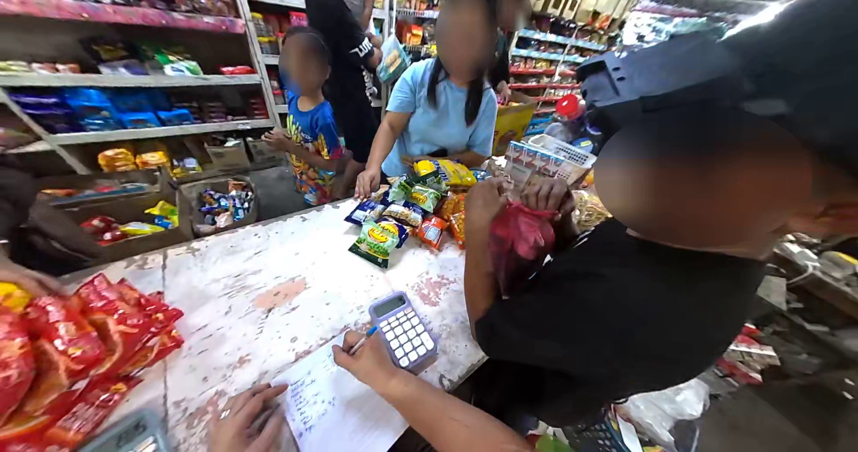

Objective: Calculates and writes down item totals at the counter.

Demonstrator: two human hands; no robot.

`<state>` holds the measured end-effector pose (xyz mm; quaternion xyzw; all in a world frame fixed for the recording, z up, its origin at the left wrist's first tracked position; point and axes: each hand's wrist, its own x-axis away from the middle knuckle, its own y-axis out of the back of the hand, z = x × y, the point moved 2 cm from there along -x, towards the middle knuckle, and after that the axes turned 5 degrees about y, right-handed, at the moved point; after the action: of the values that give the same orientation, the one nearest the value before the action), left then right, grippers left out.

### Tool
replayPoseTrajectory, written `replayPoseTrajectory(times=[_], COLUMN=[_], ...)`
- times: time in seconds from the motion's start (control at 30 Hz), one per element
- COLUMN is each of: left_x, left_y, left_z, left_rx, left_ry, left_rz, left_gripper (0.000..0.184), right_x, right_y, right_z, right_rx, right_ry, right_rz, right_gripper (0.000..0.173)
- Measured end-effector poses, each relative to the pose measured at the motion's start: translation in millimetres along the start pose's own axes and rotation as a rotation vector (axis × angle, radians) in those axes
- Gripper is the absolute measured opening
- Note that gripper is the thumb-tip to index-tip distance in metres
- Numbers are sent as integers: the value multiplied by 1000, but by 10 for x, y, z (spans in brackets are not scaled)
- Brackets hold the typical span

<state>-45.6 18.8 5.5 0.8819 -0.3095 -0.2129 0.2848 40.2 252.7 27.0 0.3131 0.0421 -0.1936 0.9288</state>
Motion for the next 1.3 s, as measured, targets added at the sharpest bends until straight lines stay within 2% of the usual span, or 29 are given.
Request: replayPoseTrajectory(times=[0.13, 0.23, 0.33, 0.73, 1.3], left_x=[30, 42, 60, 66, 60], left_y=[-61, -7, 6, 9, -8], left_z=[37, -18, -23, 14, 25], left_rx=[-53, -59, -55, -27, -39], left_ry=[-54, -16, 11, 37, 17], left_rz=[-142, -115, -87, -56, -74], left_gripper=[37, 31, 29, 38, 38], right_x=[47, 45, 64, 45, 42], right_y=[1, 17, -45, -102, -80], right_z=[75, 166, 103, -3, 40], right_rx=[-6, 28, 15, -79, -39], right_ry=[-8, -46, 2, -13, -38], right_rz=[-39, -18, -54, -84, -75], right_gripper=[29, 29, 29, 26, 25])
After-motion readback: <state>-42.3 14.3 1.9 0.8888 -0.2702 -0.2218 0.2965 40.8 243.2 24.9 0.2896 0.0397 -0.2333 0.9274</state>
